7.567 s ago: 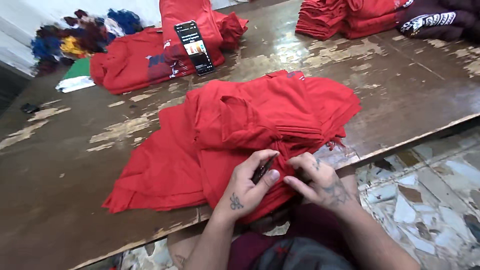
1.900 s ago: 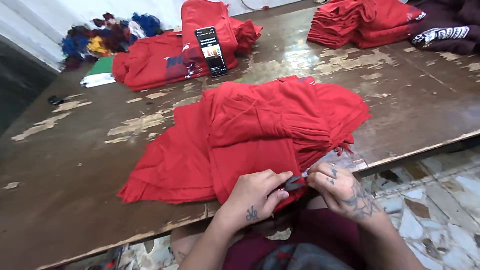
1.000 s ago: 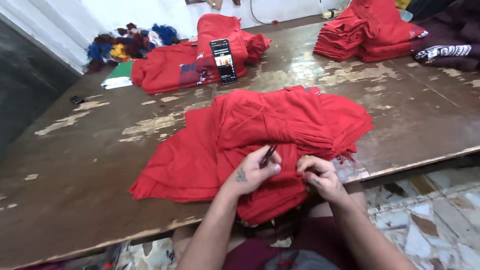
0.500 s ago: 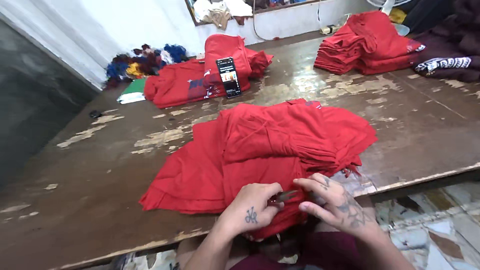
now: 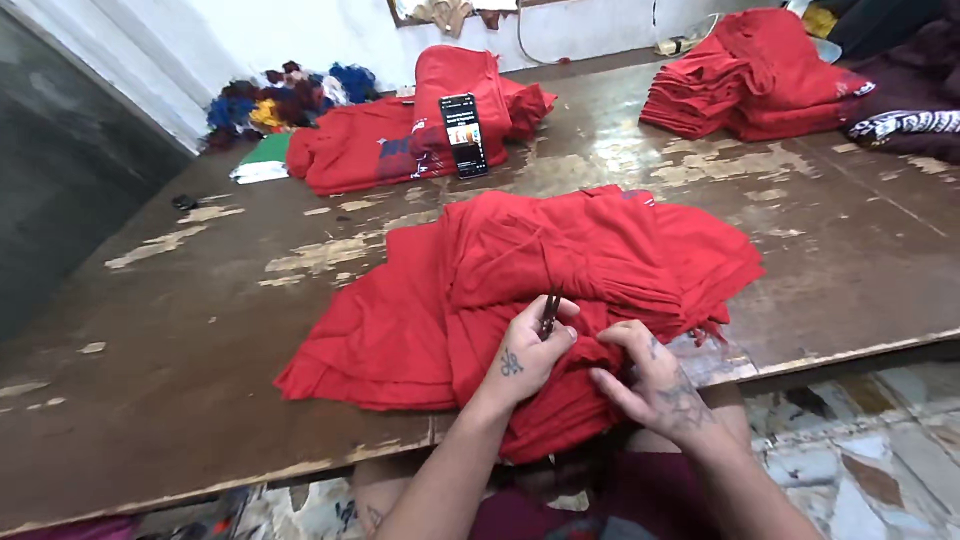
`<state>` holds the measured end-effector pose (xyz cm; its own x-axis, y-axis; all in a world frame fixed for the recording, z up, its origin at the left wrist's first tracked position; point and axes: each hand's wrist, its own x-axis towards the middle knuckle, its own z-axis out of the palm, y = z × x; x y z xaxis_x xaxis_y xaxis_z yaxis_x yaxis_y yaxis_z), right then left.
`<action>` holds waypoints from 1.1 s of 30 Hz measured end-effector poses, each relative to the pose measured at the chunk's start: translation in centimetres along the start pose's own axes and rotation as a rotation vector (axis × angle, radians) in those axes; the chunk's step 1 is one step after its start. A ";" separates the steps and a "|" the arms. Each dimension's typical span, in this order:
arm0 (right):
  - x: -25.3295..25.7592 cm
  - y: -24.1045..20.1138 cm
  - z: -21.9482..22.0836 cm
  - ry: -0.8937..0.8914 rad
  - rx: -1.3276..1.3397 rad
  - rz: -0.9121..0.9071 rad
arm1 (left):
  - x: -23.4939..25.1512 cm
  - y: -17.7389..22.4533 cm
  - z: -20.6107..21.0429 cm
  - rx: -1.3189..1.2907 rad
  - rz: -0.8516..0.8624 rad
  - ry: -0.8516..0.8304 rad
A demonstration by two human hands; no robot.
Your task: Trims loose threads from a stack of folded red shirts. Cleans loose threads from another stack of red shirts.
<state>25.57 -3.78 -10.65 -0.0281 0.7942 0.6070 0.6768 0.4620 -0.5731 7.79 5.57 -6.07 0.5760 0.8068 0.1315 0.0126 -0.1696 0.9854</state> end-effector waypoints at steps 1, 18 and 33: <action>0.1 0.0 -0.1 -0.005 -0.123 -0.013 | 0.0 -0.1 0.0 0.012 0.006 -0.024; 0.1 -0.4 -0.8 -0.014 -0.233 -0.008 | -0.4 -0.9 0.2 0.139 0.084 -0.087; -3.6 -2.6 -5.1 0.086 -0.206 -0.069 | -2.1 4.7 0.6 1.168 0.678 -0.317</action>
<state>27.72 -9.82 -8.51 -0.0229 0.7227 0.6908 0.8118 0.4167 -0.4091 7.20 2.75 -1.75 0.9015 0.2426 0.3584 0.2374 -0.9696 0.0590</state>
